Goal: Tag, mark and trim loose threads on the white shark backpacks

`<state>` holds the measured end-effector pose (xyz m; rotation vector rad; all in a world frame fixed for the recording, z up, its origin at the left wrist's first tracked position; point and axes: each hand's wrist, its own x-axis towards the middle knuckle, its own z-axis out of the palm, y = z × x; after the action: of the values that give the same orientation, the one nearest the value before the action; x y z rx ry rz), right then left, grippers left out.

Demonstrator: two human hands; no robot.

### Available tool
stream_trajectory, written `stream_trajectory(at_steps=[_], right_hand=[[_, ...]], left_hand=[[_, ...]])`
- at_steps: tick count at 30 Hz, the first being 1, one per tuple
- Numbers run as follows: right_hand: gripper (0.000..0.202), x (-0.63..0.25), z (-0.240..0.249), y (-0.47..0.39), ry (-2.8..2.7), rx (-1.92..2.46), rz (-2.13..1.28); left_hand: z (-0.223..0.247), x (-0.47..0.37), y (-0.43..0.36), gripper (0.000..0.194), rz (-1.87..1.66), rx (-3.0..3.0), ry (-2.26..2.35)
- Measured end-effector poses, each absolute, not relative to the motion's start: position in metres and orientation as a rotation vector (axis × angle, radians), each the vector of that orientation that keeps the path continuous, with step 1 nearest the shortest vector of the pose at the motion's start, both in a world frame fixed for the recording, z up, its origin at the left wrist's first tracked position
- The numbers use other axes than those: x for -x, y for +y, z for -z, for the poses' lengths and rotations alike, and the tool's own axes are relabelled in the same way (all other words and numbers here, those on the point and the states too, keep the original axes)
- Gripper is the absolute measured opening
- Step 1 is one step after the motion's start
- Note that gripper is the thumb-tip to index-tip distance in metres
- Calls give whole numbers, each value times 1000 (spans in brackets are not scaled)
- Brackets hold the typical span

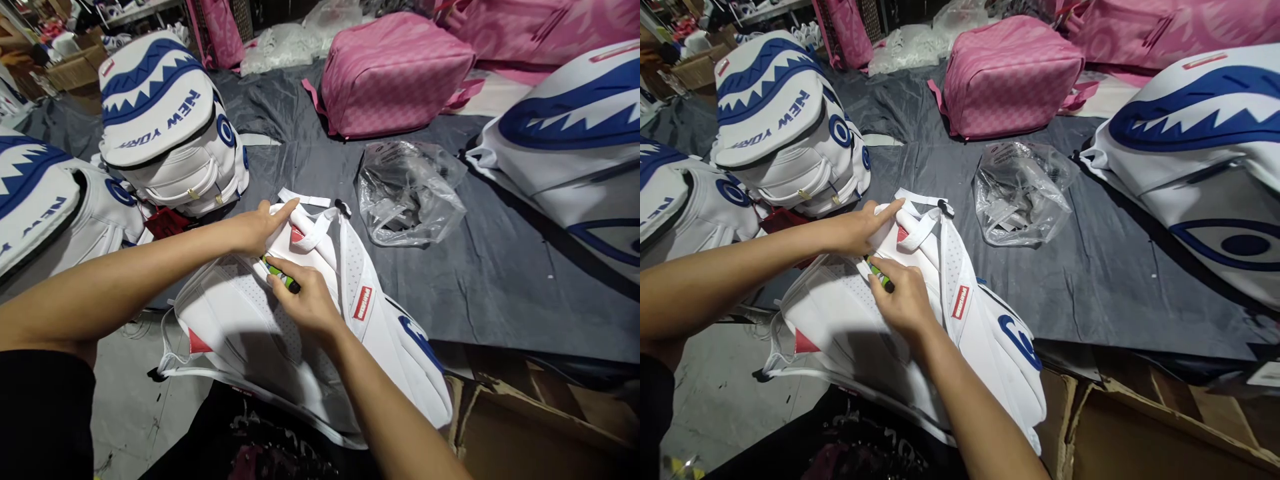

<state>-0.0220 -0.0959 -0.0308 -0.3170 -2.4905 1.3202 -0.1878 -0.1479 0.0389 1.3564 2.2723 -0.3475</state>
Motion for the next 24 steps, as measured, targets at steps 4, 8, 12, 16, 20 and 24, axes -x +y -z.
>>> stream_trajectory(at_steps=[4,8,12,16,20,24], right_hand=[[33,23,29,-92,-2481,330,-1318],[33,16,27,-88,-2532,295,-1291],[34,13,28,-90,-2521,373,-1196],[32,18,26,-94,-2530,315,-1237],[32,19,21,-94,-2540,399,-1203],[30,22,16,-99,-2533,381,-1274]], left_hand=[[-40,188,-148,113,377,-1353,2268],[-45,186,-148,113,392,-1319,2271],[-48,183,-147,112,385,-1317,2262],[-49,182,-146,111,410,-1301,2275],[-49,183,-146,111,421,-1319,2266],[-45,186,-150,108,367,-1374,2269]])
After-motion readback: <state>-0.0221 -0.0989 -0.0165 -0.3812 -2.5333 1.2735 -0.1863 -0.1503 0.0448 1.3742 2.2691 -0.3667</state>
